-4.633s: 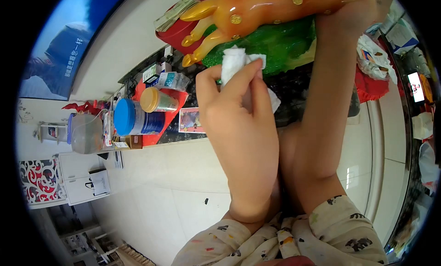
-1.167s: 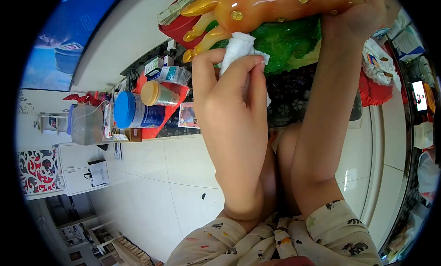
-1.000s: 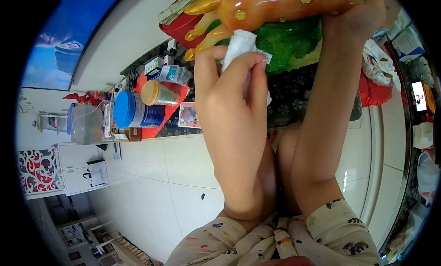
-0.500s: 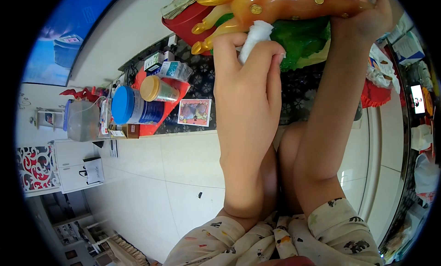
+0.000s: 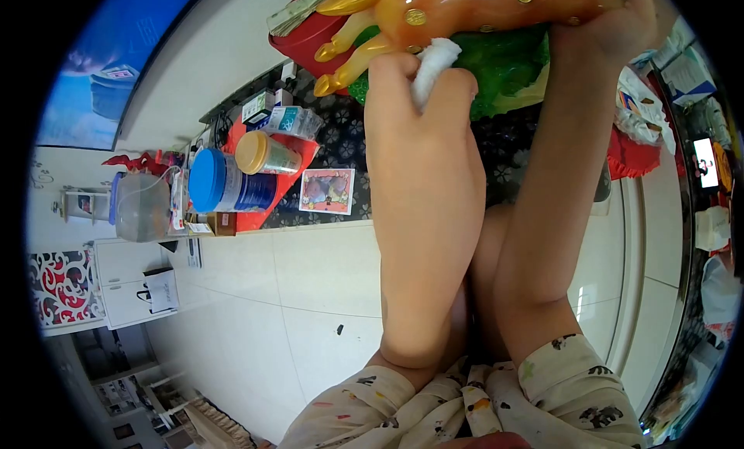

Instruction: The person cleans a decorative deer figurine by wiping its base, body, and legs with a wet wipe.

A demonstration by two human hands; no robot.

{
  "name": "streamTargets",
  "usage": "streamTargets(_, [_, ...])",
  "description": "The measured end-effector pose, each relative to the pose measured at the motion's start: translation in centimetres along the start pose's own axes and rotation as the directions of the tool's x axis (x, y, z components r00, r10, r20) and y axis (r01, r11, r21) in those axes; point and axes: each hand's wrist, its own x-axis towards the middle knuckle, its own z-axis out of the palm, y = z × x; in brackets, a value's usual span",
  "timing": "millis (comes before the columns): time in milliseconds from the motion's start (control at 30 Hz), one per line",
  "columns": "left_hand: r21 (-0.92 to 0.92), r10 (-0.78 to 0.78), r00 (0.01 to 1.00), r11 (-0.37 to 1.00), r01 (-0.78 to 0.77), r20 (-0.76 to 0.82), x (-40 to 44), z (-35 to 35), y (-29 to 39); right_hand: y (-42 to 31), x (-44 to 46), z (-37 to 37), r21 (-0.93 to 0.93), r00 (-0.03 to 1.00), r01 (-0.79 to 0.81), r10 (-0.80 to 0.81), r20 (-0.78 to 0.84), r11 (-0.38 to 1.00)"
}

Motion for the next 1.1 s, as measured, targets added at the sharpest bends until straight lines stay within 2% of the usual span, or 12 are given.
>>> streamTargets(133, [-0.014,-0.029,0.998,0.999,0.030,0.047,0.0,0.1,0.4,0.0,-0.5,0.5,0.115,0.997,-0.073,0.068,0.046,0.991])
streamTargets(233, [0.024,-0.004,1.000,1.000,0.004,0.008,0.1,0.3,0.1,-0.2,-0.7,0.8,0.062,0.998,-0.069,0.069,0.003,0.996])
streamTargets(333, [-0.045,-0.041,0.999,0.998,0.042,0.025,0.1,-0.2,-0.5,0.4,-0.7,1.1,0.076,0.999,-0.041,0.041,-0.003,0.996])
streamTargets(367, [-0.085,-0.096,0.995,0.992,0.096,0.009,0.1,-0.5,-0.4,0.5,-0.6,1.2,0.062,1.000,-0.020,0.021,-0.003,0.998])
streamTargets(433, [-0.024,-0.065,0.996,0.998,0.063,-0.068,0.1,-0.8,-1.5,0.6,-0.7,1.7,0.036,1.000,0.020,-0.020,-0.006,0.999])
streamTargets(500, [0.003,-0.100,0.987,0.995,0.101,-0.123,0.3,-1.5,-1.9,0.1,-2.1,2.5,0.129,0.997,0.050,-0.057,0.049,0.990])
streamTargets(633, [-0.025,-0.147,0.986,0.989,0.146,-0.079,0.3,-2.0,-1.5,0.1,-2.3,2.5,0.125,0.997,0.058,-0.063,0.039,0.991])
streamTargets(733, [-0.064,-0.054,0.994,0.997,0.048,-0.099,0.2,-1.3,-1.8,0.9,-0.1,0.7,0.133,1.000,-0.014,0.015,-0.006,0.991])
streamTargets(833, [-0.090,-0.064,0.994,0.994,0.057,-0.083,0.0,-0.7,-1.4,0.8,-0.7,0.7,0.092,0.998,0.026,-0.030,0.046,0.995])
streamTargets(933, [-0.076,-0.062,0.996,0.995,0.057,-0.058,0.0,-0.2,-1.1,0.9,-0.3,1.1,-0.045,0.990,0.122,-0.124,-0.063,0.992])
streamTargets(1033, [-0.062,-0.071,0.997,0.996,0.069,-0.037,-0.1,0.0,-0.7,0.9,-0.3,0.8,-0.082,0.990,0.131,-0.134,-0.031,0.988])
streamTargets(1100, [-0.038,-0.062,0.998,0.997,0.061,-0.017,-0.1,-0.1,-0.6,0.2,-1.9,2.1,0.047,0.996,0.081,-0.083,0.023,0.996])
